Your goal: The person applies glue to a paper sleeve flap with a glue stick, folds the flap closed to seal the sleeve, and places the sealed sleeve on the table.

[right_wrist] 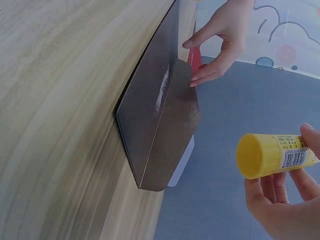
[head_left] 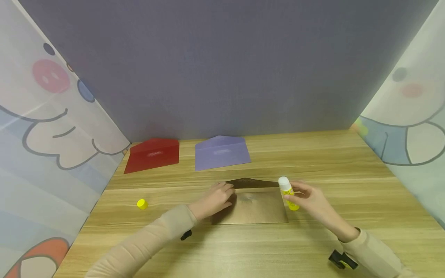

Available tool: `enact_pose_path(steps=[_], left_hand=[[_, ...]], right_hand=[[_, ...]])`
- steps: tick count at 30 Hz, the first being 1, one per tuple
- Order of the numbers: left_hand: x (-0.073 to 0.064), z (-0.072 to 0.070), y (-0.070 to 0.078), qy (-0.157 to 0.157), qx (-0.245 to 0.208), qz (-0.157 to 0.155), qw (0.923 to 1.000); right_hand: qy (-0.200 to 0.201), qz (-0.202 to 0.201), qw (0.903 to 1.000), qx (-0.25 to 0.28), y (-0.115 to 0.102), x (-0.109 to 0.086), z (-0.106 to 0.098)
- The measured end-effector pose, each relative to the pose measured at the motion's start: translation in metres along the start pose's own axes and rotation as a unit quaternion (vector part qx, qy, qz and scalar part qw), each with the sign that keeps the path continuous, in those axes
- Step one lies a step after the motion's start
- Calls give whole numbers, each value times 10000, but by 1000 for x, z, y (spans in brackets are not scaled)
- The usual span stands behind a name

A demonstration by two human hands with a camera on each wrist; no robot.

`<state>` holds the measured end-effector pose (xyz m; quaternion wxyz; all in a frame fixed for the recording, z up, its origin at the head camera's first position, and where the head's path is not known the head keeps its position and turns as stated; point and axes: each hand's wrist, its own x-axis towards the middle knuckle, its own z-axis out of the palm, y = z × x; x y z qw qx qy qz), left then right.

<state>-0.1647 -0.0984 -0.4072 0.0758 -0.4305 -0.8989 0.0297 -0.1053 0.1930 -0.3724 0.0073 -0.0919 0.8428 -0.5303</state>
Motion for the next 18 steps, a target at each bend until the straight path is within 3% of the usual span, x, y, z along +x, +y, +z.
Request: enact_pose_path(steps=[6,14,18], left_hand=[[-2,5,-6,-385,-64,-89,9992],[-2,14,-11,-308,225,-34,9993],[0,11,-13,-583,224,-20,9980]], right_hand=[[31,123,9999,19,0,1,-1],[110,249,9996,34,0,3,0],[135,260,9996,-17,0,3,0]])
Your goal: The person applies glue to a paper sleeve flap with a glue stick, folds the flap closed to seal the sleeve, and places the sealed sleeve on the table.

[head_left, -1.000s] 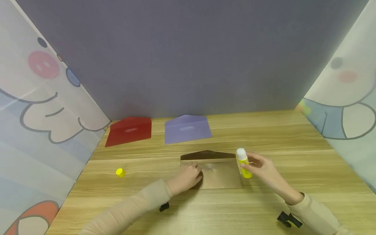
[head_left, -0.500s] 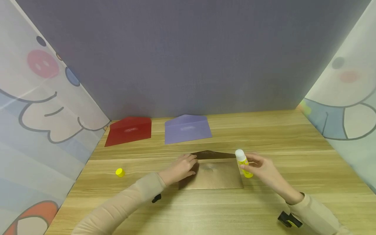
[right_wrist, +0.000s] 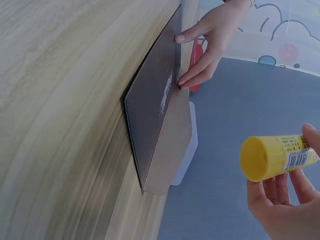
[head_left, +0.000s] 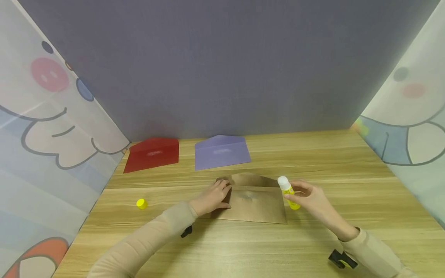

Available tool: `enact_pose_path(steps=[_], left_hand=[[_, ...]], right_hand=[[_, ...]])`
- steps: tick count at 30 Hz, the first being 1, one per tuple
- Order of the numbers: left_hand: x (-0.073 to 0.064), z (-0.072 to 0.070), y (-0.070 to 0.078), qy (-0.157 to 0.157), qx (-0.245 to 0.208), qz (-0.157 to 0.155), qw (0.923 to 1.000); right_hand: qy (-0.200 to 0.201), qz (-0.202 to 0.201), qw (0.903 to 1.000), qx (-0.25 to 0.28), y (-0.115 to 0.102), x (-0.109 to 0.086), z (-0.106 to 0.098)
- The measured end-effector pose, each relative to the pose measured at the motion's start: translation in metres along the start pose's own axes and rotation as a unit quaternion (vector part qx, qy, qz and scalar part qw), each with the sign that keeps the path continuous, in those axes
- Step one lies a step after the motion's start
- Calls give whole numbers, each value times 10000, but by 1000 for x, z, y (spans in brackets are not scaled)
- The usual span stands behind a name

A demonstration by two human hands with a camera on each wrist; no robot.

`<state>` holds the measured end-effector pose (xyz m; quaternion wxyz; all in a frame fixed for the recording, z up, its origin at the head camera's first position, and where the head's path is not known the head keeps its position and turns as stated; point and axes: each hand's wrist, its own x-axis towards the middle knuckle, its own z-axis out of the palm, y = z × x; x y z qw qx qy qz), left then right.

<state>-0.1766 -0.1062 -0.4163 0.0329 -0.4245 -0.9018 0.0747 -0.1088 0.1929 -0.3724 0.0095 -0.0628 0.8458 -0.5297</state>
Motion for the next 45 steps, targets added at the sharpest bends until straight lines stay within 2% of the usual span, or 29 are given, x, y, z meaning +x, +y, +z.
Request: enact_pose_path(steps=[5,11,18,21,26,33,39,45], left_hand=[[1,-1,-2,-408,-339,-71,9986],[2,1,-5,-635,-773,-114,9949],[4,1,-5,-843,-1153,-273,9894],[5,2,-4,-855,-1270,-351,9876],[6,3,-2,-792,-1238,-387,9884],[6,3,-1,-857,-1228,-446,9877],[5,2,-1,-782,-1191,-376,9891],[5,3,-1,-751,-1163,-390,9896]], right_hand=[[-30,47,9999,-107,-1,2,-2],[-127,3,9998,-133,-3,6,-4],[-225,-174,9983,-500,-1,13,-6],[-211,-124,9983,-527,0,16,-6],[21,-257,9989,-385,-1,23,-5],[190,-272,9978,-573,-6,33,-3],[136,-398,9959,-806,-10,43,2],[88,-214,9982,-561,-13,49,8]])
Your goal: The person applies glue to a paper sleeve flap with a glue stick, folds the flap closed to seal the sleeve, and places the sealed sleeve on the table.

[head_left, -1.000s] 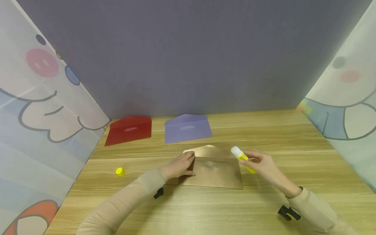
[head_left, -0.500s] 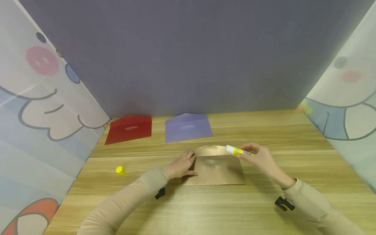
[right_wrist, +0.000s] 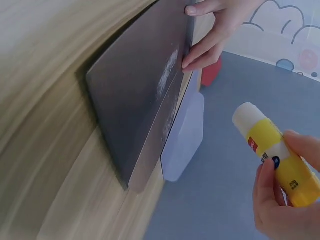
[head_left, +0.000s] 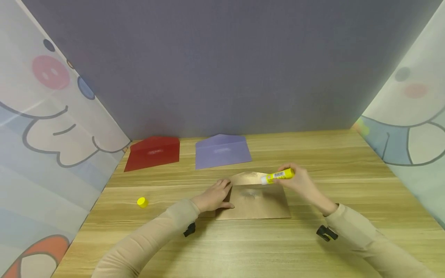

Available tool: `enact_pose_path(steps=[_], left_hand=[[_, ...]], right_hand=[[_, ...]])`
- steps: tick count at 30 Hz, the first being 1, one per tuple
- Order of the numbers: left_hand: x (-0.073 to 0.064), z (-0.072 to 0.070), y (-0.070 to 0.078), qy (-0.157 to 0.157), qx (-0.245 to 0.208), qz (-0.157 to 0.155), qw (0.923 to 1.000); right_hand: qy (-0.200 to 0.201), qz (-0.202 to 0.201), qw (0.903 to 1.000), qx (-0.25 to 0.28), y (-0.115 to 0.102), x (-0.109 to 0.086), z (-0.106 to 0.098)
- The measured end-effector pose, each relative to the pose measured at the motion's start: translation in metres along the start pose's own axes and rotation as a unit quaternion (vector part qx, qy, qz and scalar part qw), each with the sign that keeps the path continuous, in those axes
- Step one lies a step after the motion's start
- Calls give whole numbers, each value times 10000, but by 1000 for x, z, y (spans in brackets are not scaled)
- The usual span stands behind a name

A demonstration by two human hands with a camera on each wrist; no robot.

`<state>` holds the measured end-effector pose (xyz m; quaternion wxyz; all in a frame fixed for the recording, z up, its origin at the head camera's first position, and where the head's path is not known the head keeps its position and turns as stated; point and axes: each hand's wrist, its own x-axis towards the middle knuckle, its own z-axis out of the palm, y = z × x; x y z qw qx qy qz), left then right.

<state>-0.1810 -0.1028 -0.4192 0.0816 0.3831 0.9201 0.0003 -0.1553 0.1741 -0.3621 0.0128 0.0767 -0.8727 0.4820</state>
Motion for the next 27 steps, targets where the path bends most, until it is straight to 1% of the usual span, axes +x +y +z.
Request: enact_pose_path(steps=[7,12,16,20,24,27], left_hand=[[0,0,1,25,-28,-24,10000],[0,-1,1,-1,-58,-31,10000],[0,-1,1,-20,-84,-43,10000],[1,0,1,-50,-92,-68,9999],[1,0,1,-78,-55,-55,9999],[0,0,0,-68,-55,-36,10000]], right_hand=[[68,521,9969,577,-3,7,6],[89,662,9955,670,-6,11,12],[-19,387,9967,715,-7,14,21],[-183,-114,9985,503,-6,15,31],[-429,-513,9974,280,-3,15,40],[-668,-667,9952,263,-2,16,47]])
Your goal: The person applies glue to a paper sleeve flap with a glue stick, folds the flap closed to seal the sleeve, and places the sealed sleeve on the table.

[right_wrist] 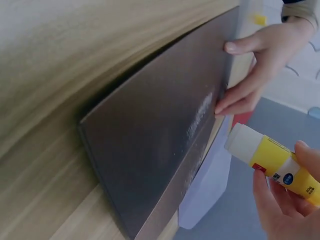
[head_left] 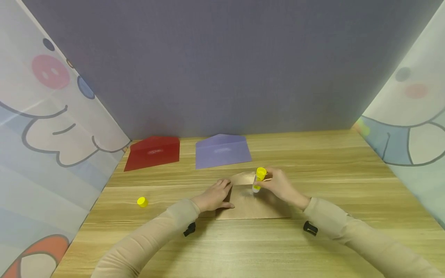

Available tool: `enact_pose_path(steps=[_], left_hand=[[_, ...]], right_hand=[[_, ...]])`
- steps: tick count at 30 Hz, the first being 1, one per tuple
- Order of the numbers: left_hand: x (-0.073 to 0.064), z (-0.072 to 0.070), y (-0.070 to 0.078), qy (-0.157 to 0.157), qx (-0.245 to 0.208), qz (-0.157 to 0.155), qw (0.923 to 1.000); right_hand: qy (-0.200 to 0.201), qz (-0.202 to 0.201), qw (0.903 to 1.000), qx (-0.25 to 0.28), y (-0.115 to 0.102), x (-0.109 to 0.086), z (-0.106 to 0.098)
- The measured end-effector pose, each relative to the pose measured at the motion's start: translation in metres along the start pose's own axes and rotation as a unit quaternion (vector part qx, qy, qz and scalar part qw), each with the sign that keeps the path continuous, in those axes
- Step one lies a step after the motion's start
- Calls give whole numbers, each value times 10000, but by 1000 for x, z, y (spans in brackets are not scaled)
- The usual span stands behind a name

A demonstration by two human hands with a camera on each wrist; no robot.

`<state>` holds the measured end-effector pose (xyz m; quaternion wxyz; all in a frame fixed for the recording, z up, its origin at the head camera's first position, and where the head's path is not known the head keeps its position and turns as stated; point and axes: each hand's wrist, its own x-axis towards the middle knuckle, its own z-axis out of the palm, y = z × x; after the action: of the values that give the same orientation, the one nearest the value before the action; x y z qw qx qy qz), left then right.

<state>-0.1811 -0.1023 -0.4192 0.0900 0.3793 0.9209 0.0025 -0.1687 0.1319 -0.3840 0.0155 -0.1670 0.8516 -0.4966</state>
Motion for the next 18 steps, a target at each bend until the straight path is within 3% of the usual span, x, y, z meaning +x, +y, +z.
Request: enact_pose_path(steps=[4,11,18], left_hand=[[0,1,0,45,35,32,10000],[1,1,0,12,122,17,9999],[1,0,0,-66,123,-33,9999]], right_hand=[[-233,-111,9997,17,0,4,8],[-243,-130,9981,-551,-4,9,19],[-572,-34,9982,-187,-4,13,29]])
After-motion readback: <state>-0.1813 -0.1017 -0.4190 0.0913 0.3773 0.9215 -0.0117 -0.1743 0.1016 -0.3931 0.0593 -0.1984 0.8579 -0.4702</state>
